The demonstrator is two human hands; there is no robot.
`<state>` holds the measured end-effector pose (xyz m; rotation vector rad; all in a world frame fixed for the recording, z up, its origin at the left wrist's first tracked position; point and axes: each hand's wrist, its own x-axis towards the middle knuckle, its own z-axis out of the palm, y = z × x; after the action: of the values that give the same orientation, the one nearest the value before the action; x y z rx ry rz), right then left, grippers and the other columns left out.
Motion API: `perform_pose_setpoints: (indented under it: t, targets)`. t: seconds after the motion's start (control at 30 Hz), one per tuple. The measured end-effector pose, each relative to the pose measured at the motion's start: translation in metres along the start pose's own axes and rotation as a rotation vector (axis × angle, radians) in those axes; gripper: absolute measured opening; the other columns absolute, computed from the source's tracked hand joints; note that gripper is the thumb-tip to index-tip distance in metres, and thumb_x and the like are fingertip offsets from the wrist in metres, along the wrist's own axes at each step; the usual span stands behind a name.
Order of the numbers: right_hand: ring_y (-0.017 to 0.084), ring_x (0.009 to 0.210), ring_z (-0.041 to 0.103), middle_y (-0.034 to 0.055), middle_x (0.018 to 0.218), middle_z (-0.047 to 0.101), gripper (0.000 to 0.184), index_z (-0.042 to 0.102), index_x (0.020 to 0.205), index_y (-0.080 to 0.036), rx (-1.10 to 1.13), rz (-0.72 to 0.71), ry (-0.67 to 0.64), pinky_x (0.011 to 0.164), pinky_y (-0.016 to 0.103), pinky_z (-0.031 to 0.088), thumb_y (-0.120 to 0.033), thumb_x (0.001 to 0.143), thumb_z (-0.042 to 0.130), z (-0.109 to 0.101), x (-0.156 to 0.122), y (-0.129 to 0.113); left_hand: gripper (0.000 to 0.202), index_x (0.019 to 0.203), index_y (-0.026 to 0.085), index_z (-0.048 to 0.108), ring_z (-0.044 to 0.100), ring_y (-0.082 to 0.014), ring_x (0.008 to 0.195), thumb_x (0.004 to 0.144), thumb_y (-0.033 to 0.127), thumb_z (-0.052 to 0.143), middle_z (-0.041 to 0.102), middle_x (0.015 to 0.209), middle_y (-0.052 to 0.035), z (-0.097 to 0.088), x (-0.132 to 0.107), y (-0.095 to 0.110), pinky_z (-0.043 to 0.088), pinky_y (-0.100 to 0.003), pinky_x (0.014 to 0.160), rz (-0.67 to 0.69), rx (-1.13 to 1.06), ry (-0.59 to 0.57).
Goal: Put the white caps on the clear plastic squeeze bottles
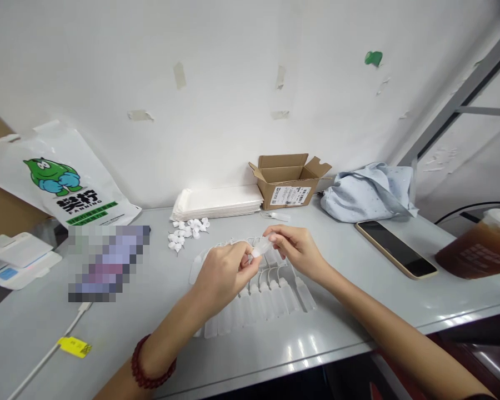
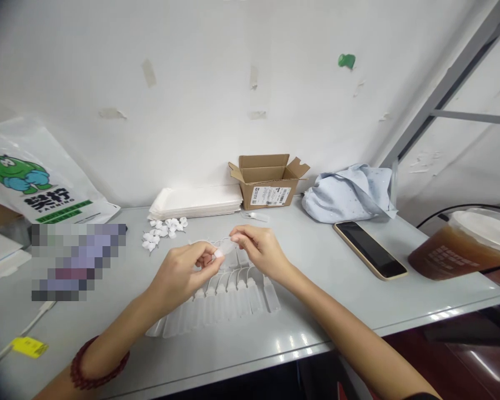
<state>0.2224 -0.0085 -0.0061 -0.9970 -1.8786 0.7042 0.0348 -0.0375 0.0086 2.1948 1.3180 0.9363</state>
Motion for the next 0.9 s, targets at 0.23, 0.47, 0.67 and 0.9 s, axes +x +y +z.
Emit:
perform_pose_setpoints:
  t: [0.23, 0.47, 0.67, 0.9]
  targets:
    - [0.009, 0.051, 0.048, -0.001, 0.064, 0.053, 0.027, 0.061, 0.086, -0.016, 0.127, 0.043, 0.015, 0.051, 0.022, 0.041, -0.037, 0.091, 0.046, -0.001, 0.001, -0.003, 0.037, 0.069, 0.017, 0.059, 0.056, -0.0128, 0.057, 0.089, 0.043, 0.042, 0.06, 0.062, -0.0006, -0.002, 0.003, 0.002, 0.042, -0.024, 0.054, -0.215, -0.375, -0.198]
    - [0.009, 0.053, 0.048, 0.0009, 0.072, 0.057, 0.025, 0.06, 0.097, -0.017, 0.096, -0.042, -0.003, 0.052, 0.023, 0.043, -0.039, 0.088, 0.053, -0.004, 0.0, -0.007, 0.038, 0.074, 0.014, 0.059, 0.056, -0.0111, 0.049, 0.09, 0.046, 0.043, 0.056, 0.057, 0.0019, -0.004, 0.003, 0.005, 0.044, -0.024, 0.052, -0.346, -0.689, -0.219]
    - [0.009, 0.051, 0.039, -0.0023, 0.058, 0.045, 0.03, 0.059, 0.08, -0.015, 0.019, -0.068, -0.024, 0.05, 0.022, 0.034, -0.041, 0.089, 0.048, -0.006, -0.002, -0.013, 0.037, 0.069, 0.015, 0.059, 0.051, -0.0093, 0.045, 0.088, 0.044, 0.046, 0.051, 0.053, 0.0037, -0.005, 0.002, 0.012, 0.043, -0.023, 0.05, -0.342, -0.694, -0.217]
    - [0.008, 0.045, 0.043, -0.0036, 0.055, 0.043, 0.038, 0.055, 0.075, -0.015, 0.169, 0.105, -0.077, 0.045, 0.023, 0.032, -0.05, 0.087, 0.048, -0.008, -0.002, -0.016, 0.038, 0.058, 0.018, 0.048, 0.049, -0.0109, 0.051, 0.092, 0.032, 0.041, 0.051, 0.054, 0.0011, 0.003, -0.005, 0.01, 0.037, -0.024, 0.051, -0.005, -0.194, -0.065]
